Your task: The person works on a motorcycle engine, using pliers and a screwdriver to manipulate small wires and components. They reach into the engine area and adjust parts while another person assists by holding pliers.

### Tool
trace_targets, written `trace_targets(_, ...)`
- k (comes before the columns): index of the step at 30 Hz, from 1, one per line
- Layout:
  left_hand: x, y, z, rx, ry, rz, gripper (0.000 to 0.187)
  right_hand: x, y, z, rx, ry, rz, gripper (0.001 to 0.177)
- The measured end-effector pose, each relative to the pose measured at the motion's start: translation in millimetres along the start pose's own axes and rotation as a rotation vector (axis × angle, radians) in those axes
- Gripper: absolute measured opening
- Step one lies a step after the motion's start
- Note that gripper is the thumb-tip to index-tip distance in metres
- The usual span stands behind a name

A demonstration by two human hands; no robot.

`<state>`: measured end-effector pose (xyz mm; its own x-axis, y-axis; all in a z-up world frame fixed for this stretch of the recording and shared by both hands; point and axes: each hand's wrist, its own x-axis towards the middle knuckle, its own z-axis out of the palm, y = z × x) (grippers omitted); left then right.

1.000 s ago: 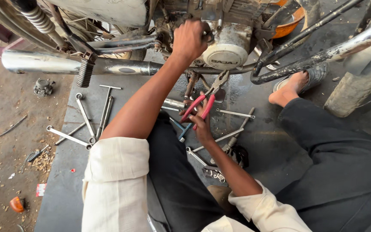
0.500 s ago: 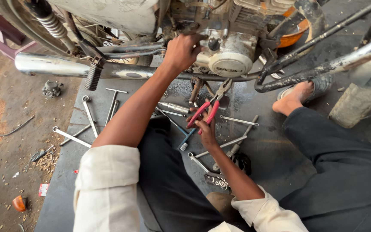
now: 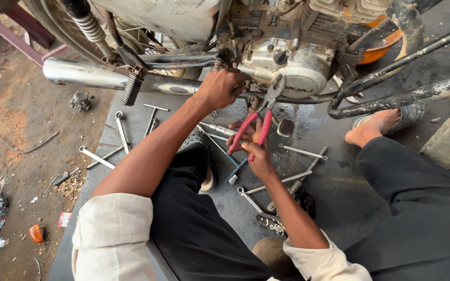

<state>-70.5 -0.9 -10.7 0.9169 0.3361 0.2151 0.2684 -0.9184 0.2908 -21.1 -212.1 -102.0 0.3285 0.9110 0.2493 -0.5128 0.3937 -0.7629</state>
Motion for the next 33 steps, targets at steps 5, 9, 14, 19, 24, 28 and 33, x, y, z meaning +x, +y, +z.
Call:
trace_targets(5,2.6,6.4,-3.8,-0.059,0.084,0.073,0.052,6.2,-14.1,5.9,0.032,-0.095,0.060,0.101)
trace_targets(9,8.6,18.1,-6.4,0.049,0.058,-0.011,0.056,11.1,-18.2,4.9,0.076,-0.117,0.101,0.102)
trace_targets(14,24.0,8.2,17.5,0.015,0.114,-0.173,0.055,13.5,-18.0,3.9,0.109,-0.125,0.123,0.100)
trace_targets(19,48.0,-1.7,51.3,-0.714,0.347,-0.296,0.074,13.4,-17.8,-1.9,0.056,-0.101,0.136,0.104)
trace_targets(24,58.2,15.4,36.7,-1.359,0.531,-0.257,0.096,14.6,-21.3,-4.1,0.041,-0.116,0.104,0.108)
trace_targets(28,57.2,21.6,25.9,-1.233,0.564,-0.343,0.065,18.8,-28.3,-4.9,0.071,-0.141,0.127,0.108)
trace_targets(33,50.2,35.2,13.3,-0.257,0.356,-0.171,0.028,28.1,-28.8,-11.7,0.088,-0.195,0.162,0.109)
